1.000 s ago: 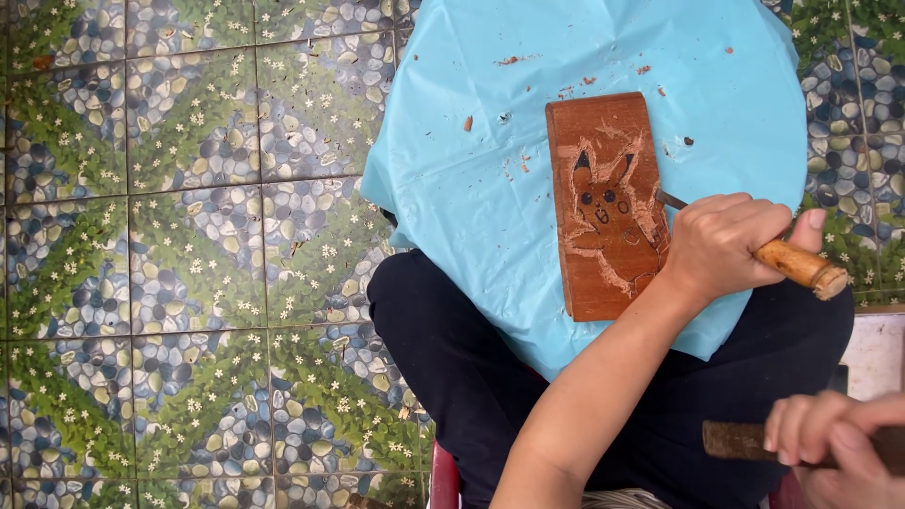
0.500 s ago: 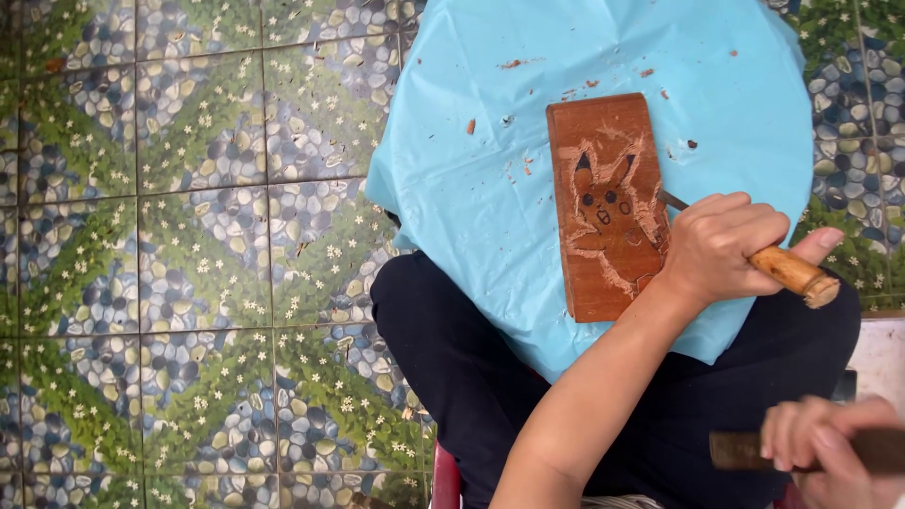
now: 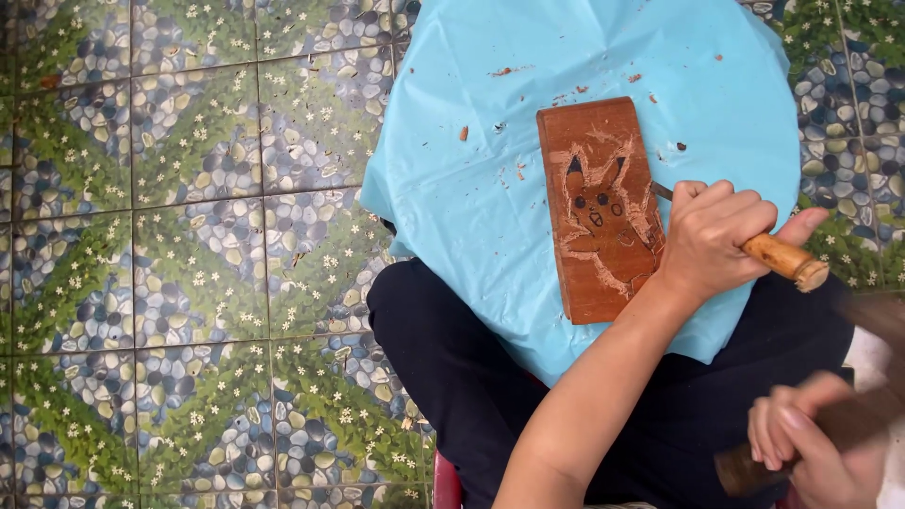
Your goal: The person carves a design into a wooden block using a chisel and hammer.
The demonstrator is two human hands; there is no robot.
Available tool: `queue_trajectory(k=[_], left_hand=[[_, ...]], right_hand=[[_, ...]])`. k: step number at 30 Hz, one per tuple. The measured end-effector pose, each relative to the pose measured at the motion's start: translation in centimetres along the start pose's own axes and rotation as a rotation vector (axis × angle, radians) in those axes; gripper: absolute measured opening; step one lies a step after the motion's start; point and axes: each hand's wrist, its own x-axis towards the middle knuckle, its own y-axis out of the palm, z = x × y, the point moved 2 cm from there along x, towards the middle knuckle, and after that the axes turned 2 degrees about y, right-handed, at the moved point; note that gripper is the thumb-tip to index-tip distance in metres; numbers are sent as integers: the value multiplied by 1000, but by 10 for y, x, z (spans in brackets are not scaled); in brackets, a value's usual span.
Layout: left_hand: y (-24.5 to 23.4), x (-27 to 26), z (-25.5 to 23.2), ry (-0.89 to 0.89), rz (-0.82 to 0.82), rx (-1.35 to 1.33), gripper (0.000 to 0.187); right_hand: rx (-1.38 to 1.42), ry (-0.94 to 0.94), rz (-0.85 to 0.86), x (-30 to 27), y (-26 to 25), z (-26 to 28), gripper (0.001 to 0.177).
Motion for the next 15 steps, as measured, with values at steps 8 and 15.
queue_trajectory(k=[8,15], left_hand=[[5,-6,7,-28,75,14,48],[22,-23,15,-4,233,104,39]], right_hand=[[-21,128,-128,6,12,18,11],[154,21,-107,-2,-38,11,15]])
